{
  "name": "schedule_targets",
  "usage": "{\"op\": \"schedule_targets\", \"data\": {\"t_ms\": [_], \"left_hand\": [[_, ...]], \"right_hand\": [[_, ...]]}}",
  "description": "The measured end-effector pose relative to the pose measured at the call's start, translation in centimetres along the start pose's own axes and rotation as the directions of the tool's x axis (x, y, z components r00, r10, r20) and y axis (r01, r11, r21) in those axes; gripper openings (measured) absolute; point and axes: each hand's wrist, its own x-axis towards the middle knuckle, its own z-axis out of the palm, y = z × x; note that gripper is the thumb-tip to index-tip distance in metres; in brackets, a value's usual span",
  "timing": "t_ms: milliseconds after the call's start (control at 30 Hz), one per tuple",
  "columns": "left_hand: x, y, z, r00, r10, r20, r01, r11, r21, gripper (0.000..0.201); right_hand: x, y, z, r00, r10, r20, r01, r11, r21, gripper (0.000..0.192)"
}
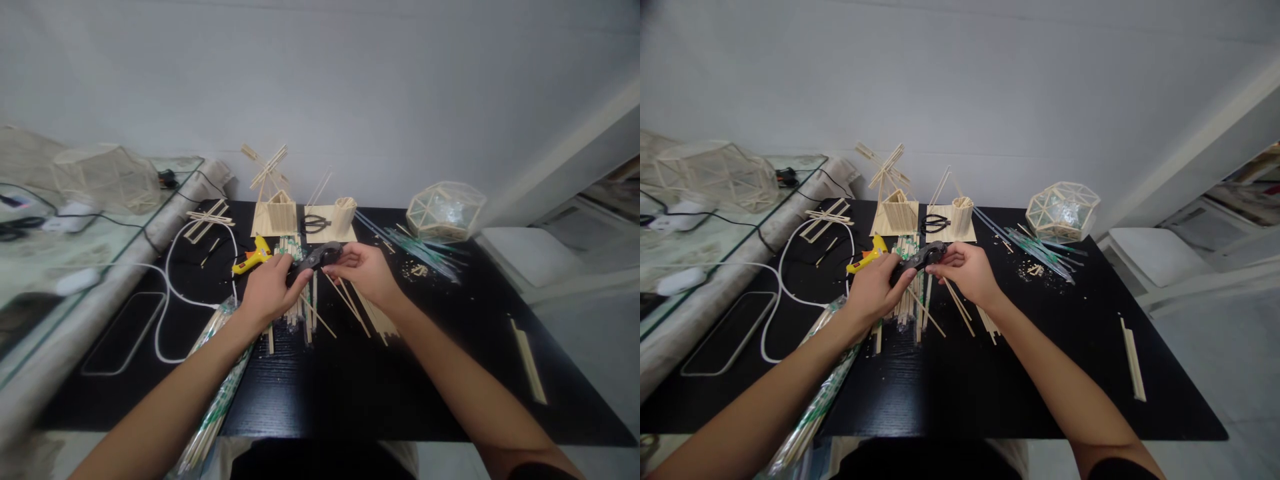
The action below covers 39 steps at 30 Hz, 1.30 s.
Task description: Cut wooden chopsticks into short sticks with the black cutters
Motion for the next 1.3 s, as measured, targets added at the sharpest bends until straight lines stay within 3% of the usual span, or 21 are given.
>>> {"op": "schedule_targets", "data": {"t_ms": [633, 933, 1033, 1133, 1300], "left_hand": [[0.0, 0.1, -0.1, 1.000, -0.010, 0.018, 0.009, 0.999, 0.038, 0.050], [0.0, 0.3, -0.1, 0.994, -0.081, 0.075, 0.088, 0.992, -0.091, 0.053], [0.1, 0.1, 0.0, 0.977, -0.168, 0.135, 0.204, 0.924, -0.324, 0.061], [0.4, -0.4, 0.5, 0.932, -0.270, 0.241, 0.359, 0.773, -0.523, 0.069], [0.6, -1.1, 1.7, 0.888, -0.310, 0.339, 0.459, 0.618, -0.638, 0.070]], "right_hand": [[-0.2, -0.3, 0.1, 1.000, 0.006, -0.026, -0.008, 0.998, -0.064, 0.041], [0.1, -0.1, 0.0, 1.000, 0.031, -0.001, -0.031, 0.999, -0.016, 0.045], [0.0, -0.1, -0.1, 0.998, 0.041, 0.049, -0.042, 0.999, 0.002, 0.043], [-0.2, -0.3, -0.1, 0.996, 0.027, 0.086, -0.029, 1.000, 0.013, 0.043], [-0.1, -0.4, -0.2, 0.995, 0.013, 0.098, -0.010, 0.999, -0.033, 0.038]]}}
